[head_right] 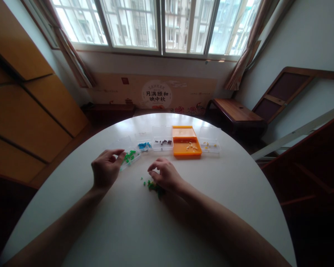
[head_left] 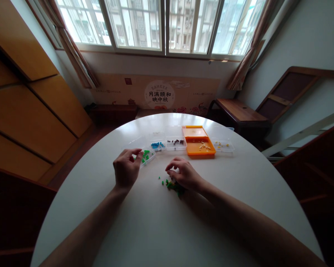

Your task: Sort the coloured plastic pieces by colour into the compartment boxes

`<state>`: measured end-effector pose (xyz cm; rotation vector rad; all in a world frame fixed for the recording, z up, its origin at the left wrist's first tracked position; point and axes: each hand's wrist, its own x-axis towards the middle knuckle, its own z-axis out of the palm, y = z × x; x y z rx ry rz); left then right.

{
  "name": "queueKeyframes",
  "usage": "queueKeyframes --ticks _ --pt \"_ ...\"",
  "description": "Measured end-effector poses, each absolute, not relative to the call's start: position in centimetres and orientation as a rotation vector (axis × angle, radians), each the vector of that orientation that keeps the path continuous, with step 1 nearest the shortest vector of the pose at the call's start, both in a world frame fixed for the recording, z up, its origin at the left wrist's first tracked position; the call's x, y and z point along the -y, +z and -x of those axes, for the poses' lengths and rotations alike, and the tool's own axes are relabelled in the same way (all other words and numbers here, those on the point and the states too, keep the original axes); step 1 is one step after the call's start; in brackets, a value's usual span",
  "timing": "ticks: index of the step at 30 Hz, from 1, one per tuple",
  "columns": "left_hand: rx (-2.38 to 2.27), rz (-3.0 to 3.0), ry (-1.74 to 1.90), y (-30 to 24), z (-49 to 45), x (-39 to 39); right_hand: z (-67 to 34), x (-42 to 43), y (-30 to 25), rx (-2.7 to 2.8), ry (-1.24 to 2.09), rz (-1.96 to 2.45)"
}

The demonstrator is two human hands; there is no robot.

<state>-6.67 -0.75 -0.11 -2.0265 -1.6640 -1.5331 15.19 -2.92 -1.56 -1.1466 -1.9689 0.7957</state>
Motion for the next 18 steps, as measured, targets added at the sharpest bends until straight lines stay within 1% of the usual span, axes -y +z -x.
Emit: queueKeyframes --ticks 3,18 --pt "1.716 1.995 -1.577 -0.01 6.7 0.66 -15.29 3.0 -1.44 2.008 0.76 1.142" --pt "1.616 2.152 -1.512 0.05 5.93 1.51 -15.37 2.82 -0.94 2.292 0.744 1.012"
